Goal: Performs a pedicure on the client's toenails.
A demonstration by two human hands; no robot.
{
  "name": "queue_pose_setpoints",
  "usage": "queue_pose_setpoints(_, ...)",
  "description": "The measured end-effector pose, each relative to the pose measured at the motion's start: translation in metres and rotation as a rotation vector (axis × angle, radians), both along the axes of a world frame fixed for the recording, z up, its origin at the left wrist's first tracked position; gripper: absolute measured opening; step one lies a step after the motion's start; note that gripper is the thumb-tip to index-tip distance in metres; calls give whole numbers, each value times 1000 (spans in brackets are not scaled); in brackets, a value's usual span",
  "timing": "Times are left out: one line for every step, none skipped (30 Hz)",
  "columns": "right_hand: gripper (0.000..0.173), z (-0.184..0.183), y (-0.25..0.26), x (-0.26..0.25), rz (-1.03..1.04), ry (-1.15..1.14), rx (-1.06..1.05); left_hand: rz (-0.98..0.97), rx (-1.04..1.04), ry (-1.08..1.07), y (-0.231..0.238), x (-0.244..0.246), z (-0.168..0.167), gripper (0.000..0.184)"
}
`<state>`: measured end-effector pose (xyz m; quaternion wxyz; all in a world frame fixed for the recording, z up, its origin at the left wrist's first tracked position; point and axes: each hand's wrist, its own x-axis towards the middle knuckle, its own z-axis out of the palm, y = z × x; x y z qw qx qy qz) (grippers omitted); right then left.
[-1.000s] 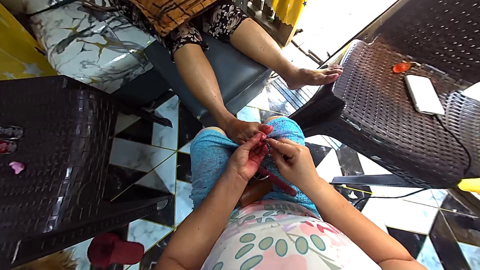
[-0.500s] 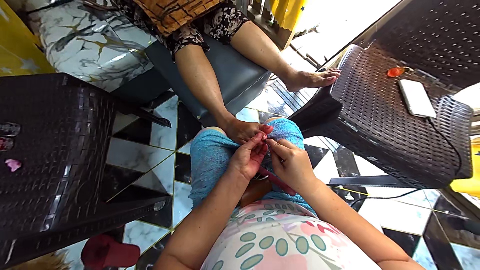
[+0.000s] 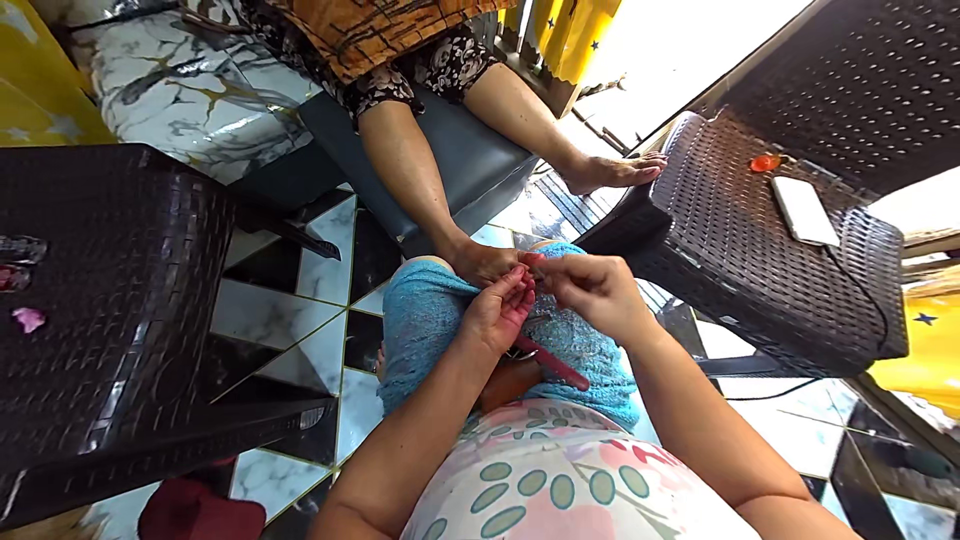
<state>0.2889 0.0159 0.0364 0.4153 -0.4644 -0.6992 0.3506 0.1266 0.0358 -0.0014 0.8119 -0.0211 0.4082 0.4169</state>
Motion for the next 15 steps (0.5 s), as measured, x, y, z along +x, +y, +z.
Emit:
queue_pose_setpoints(23, 3, 4, -7, 25, 204, -104, 1, 4, 6, 0, 0, 0, 10)
queue_pose_setpoints(24, 4, 9, -17, 41, 341, -184, 1, 11, 16, -1, 1, 0, 10)
queue_pose_setpoints(24, 3, 16, -27, 53, 375, -213, -3, 21, 36, -1, 2, 0, 10)
queue_pose_setpoints(25, 1, 25, -36, 43, 322, -197, -8, 29, 42, -2, 2, 0, 9)
queue_pose_setpoints(26, -1, 34, -43, -4, 216, -142, -2, 20, 38, -2, 2, 0, 8)
queue_pose_setpoints(28, -4, 43, -47, -72, 120, -65, 3, 6, 25, -2, 1, 0, 7)
queue_pose_setpoints(29, -7, 50, -50, -137, 79, 10, 3, -8, 14, -2, 0, 0, 6)
queue_pose_setpoints(30, -9, 53, -51, -170, 90, 50, 1, -17, 9, -2, -1, 0, 6)
queue_pose_setpoints(31, -10, 50, -51, -153, 116, 52, 2, -27, 6, -2, -2, 0, 7)
queue_pose_setpoints(31, -10, 43, -49, -87, 131, 32, 1, -30, 3, -2, -3, 1, 6)
queue_pose_setpoints(31, -11, 36, -45, 7, 138, 2, -2, -26, 8, -2, -4, 0, 5)
queue_pose_setpoints(29, -12, 29, -38, 88, 128, -16, -11, -16, 16, -2, -5, 0, 5)
queue_pose_setpoints(27, -12, 22, -28, 129, 101, -28, -22, 1, 12, -3, -5, 0, 6)
queue_pose_setpoints(26, -11, 15, -16, 117, 39, -12, -28, 19, 0, -3, -7, -1, 10)
queue_pose_setpoints(27, -11, 8, -1, 51, -82, 36, -50, 50, -8, -4, -8, -3, 16)
